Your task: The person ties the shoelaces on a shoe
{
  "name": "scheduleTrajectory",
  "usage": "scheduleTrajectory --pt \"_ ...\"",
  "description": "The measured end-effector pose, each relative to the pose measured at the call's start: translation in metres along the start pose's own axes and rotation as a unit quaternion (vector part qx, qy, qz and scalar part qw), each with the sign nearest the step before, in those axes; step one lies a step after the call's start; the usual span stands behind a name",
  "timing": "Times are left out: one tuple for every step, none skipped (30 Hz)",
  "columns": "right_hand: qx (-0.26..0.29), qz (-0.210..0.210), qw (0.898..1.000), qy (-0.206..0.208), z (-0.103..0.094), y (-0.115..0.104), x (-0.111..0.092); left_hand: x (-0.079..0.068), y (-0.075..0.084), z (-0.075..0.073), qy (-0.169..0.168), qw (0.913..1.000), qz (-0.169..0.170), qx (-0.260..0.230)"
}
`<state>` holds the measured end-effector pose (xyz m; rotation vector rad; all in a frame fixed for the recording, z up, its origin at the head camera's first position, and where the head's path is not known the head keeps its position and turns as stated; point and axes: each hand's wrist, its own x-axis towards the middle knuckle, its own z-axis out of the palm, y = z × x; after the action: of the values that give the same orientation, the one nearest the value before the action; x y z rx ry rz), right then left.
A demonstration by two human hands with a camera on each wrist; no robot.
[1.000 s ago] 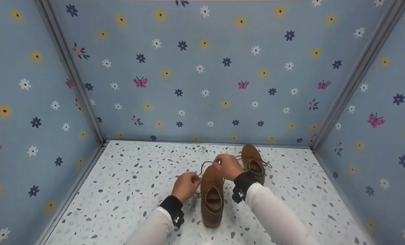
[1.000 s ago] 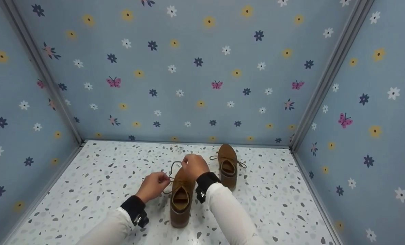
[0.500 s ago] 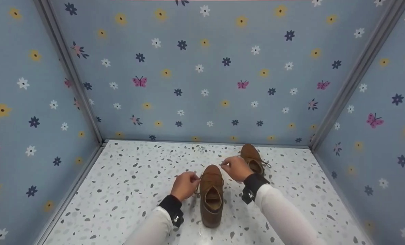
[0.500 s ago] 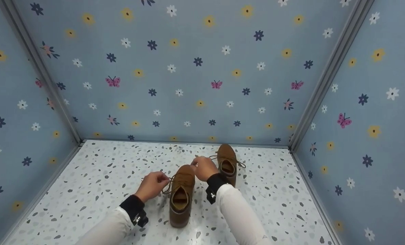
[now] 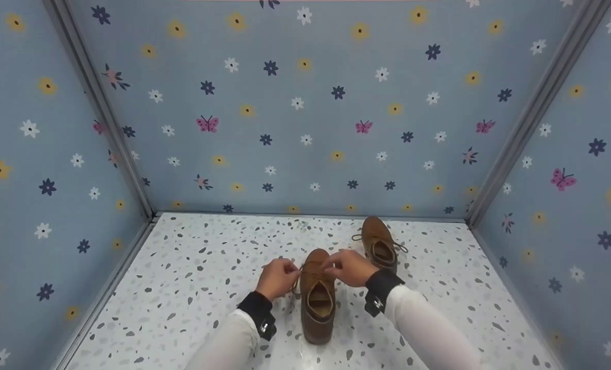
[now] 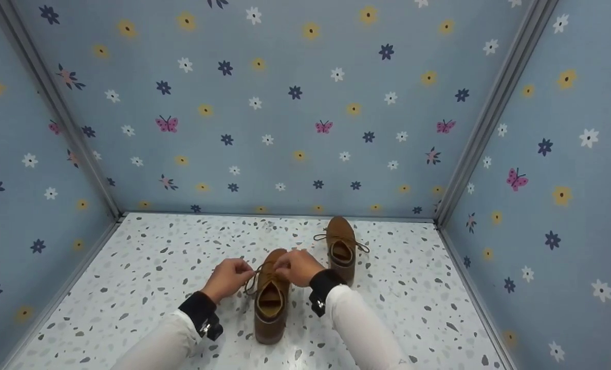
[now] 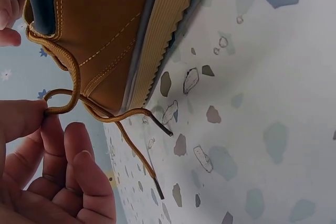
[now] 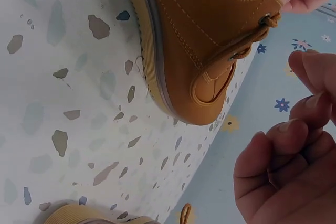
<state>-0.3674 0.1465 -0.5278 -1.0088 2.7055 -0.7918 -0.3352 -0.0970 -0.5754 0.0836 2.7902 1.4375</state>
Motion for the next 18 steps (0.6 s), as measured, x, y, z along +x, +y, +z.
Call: scheduleTrajectory --pt "0.001 -0.005 1.000 -0.010 0.002 -0.002 0.001 0.001 0.000 0.000 -0.003 1.0000 -0.002 0.000" --pt "-0.002 -0.010 1.000 -0.020 0.004 -0.004 0.001 0.001 0.000 0.000 -0.008 0.9999 -0.007 -0.002" --pt "-0.007 -0.014 0.999 -0.030 0.005 -0.006 0.002 0.002 0.000 -0.001 -0.012 0.9999 -0.012 -0.004" --pt "-0.012 -0.020 0.999 -0.041 0.007 -0.007 0.002 0.002 -0.001 -0.001 -0.016 0.9997 -0.018 -0.006" --pt "-0.019 -0.026 0.998 -0.052 0.009 -0.009 0.003 0.003 -0.001 -0.001 -0.020 0.9996 -0.020 -0.007" --pt "-0.026 -0.033 0.997 -0.060 0.010 -0.010 0.003 0.003 0.000 -0.002 -0.024 0.9994 -0.023 -0.008" --pt "-0.033 -0.039 0.996 -0.068 0.011 -0.011 0.004 0.003 0.000 -0.002 -0.027 0.9993 -0.023 -0.008" --pt "-0.038 -0.044 0.996 -0.074 0.012 -0.012 0.004 0.003 0.000 -0.002 -0.029 0.9992 -0.024 -0.009" --pt "-0.040 -0.049 0.995 -0.079 0.013 -0.013 0.005 0.003 0.000 -0.003 -0.032 0.9991 -0.025 -0.010" --pt "-0.042 -0.052 0.994 -0.085 0.014 -0.013 0.006 0.002 0.000 -0.004 -0.035 0.9990 -0.027 -0.010" --pt "-0.043 -0.051 0.994 -0.089 0.015 -0.013 0.006 0.002 0.000 -0.004 -0.036 0.9988 -0.030 -0.012" --pt "-0.043 -0.048 0.994 -0.093 0.016 -0.014 0.007 0.002 0.001 -0.005 -0.038 0.9986 -0.033 -0.014" --pt "-0.043 -0.043 0.994 -0.096 0.017 -0.014 0.007 0.002 0.001 -0.005 -0.038 0.9986 -0.034 -0.016" --pt "-0.041 -0.037 0.994 -0.099 0.018 -0.014 0.008 0.002 0.001 -0.005 -0.040 0.9982 -0.039 -0.020" --pt "-0.042 -0.031 0.993 -0.102 0.019 -0.015 0.008 0.002 0.001 -0.005 -0.041 0.9979 -0.044 -0.024" --pt "-0.041 -0.024 0.993 -0.105 0.019 -0.015 0.008 0.002 0.002 -0.005 -0.042 0.9975 -0.050 -0.027" --pt "-0.037 -0.016 0.994 -0.106 0.020 -0.015 0.009 0.003 0.002 -0.005 -0.041 0.9973 -0.052 -0.031" --pt "-0.031 -0.012 0.994 -0.105 0.020 -0.016 0.009 0.003 0.002 -0.005 -0.040 0.9973 -0.053 -0.032"
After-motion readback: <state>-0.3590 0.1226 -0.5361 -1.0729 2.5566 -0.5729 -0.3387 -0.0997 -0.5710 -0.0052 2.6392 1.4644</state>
